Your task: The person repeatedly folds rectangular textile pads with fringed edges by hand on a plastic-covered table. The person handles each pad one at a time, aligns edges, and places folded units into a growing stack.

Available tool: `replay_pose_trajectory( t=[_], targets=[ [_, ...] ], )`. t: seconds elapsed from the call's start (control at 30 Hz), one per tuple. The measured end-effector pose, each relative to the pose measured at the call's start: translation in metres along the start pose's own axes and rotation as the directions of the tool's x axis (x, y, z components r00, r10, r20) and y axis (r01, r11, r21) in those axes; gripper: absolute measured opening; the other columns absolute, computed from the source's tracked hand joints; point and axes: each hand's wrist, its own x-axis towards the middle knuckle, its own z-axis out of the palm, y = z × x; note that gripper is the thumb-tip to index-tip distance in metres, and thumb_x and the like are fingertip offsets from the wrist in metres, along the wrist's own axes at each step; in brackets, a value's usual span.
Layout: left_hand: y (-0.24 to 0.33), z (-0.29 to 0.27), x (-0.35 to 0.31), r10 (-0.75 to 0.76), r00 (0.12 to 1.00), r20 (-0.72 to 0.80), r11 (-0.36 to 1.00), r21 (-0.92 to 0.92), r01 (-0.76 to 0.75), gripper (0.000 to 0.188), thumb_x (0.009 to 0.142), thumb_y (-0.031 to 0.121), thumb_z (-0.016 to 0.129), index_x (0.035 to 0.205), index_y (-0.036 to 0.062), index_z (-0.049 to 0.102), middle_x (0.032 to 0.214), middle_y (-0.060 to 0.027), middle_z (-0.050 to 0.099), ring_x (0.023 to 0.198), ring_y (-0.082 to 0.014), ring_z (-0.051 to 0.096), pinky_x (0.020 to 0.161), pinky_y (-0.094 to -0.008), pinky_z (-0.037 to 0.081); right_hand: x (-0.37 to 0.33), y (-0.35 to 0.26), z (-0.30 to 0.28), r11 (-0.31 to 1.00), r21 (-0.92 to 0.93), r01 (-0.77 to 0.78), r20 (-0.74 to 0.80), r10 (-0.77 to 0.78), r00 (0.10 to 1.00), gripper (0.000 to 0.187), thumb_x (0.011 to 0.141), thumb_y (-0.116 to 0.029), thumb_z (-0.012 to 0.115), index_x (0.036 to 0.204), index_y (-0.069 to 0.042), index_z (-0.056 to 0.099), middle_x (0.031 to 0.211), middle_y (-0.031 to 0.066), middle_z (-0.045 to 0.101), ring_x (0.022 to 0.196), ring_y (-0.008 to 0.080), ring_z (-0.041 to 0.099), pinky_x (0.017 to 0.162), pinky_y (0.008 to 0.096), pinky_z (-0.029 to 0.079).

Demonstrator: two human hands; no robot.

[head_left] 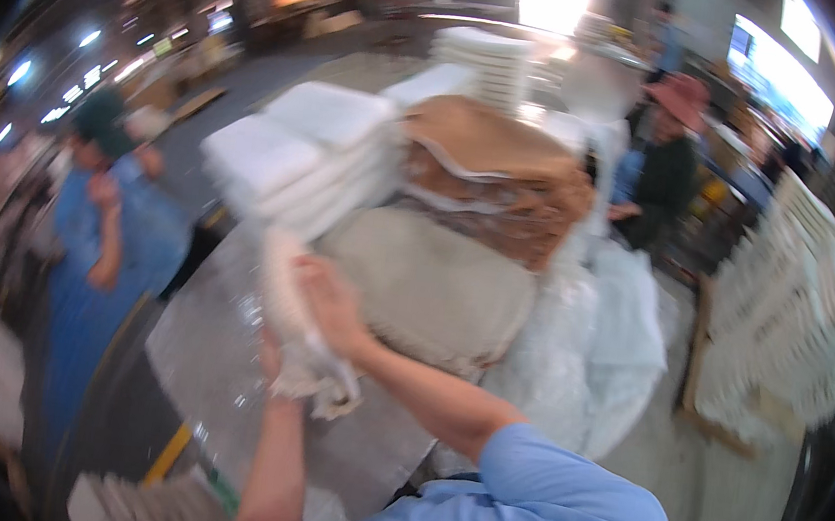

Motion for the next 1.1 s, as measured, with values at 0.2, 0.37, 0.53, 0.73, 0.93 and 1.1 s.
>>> replay_pose_trajectory(
  t=[0.2,0.37,0.53,0.73,0.93,1.1],
  targets=[
    [0.001,0.061,-0.022,0.328,0.944,0.029,0.876,0.364,-0.316,0.072,0.117,0.048,0.036,0.17,0.0017,0.023,0.171,-0.0143,0.034,0.157,-0.0272,0.036,0.129,-0.042,0.029,-0.007,-0.014,-0.017,0.966,-0.049,-0.255,0.189,0.26,0.947,0.029,0.114,-0.019,0.052,0.134,-0.002,0.064,0.1,0.0041,0.069,0.092,0.0086,0.06,0.08,0.0274,0.051],
    [0.008,0.064,-0.03,0.376,0.922,0.096,0.773,0.517,-0.369,0.078,0.116,0.051,0.037,0.171,-0.0019,0.019,0.173,-0.0171,0.03,0.159,-0.0278,0.031,0.13,-0.041,0.024,0.06,-0.028,-0.03,0.911,-0.187,-0.368,0.414,0.413,0.811,0.042,0.116,-0.034,0.046,0.134,0.001,0.063,0.099,0.0033,0.066,0.095,0.0116,0.06,0.087,0.0298,0.05],
    [0.006,0.058,-0.015,0.28,0.955,0.096,0.863,0.411,-0.294,0.074,0.117,0.051,0.036,0.174,0.008,0.015,0.177,-0.0126,0.025,0.162,-0.0257,0.027,0.132,-0.0427,0.023,0.051,-0.031,0.001,0.972,-0.056,-0.23,0.297,0.236,0.925,0.059,0.117,-0.046,0.037,0.149,-0.001,0.055,0.146,0.021,0.054,0.139,0.0324,0.045,0.121,0.0428,0.034],
    [-0.006,0.068,-0.013,0.288,0.955,0.071,0.844,0.452,-0.288,0.089,0.114,0.061,0.032,0.173,0.0047,-0.005,0.18,-0.0154,0.008,0.165,-0.0293,0.014,0.133,-0.0433,0.016,0.024,-0.047,0.006,0.982,-0.082,-0.171,0.332,0.189,0.924,0.066,0.118,-0.044,0.028,0.168,-0.002,0.03,0.169,0.0233,0.032,0.16,0.0359,0.023,0.131,0.0449,0.021],
    [-0.004,0.062,-0.027,0.333,0.927,0.169,0.649,0.673,-0.356,0.097,0.11,0.061,0.044,0.173,0.0033,-0.002,0.177,-0.0228,0.014,0.163,-0.0372,0.018,0.132,-0.0479,0.018,0.004,-0.054,0.004,0.994,-0.073,-0.076,0.269,0.093,0.959,0.07,0.117,-0.045,0.027,0.168,0.002,0.025,0.171,0.0234,0.028,0.161,0.0389,0.022,0.131,0.0471,0.02],
    [0.02,0.062,-0.071,0.419,0.899,0.13,0.539,0.761,-0.361,0.091,0.101,0.035,0.072,0.17,0.0011,0.023,0.169,-0.021,0.036,0.153,-0.0315,0.039,0.125,-0.0454,0.033,-0.022,-0.06,-0.006,0.959,0.077,-0.274,0.319,0.237,0.918,0.067,0.117,-0.044,0.032,0.164,0.004,0.033,0.161,0.0197,0.041,0.147,0.0328,0.041,0.127,0.0446,0.027]
  ],
)
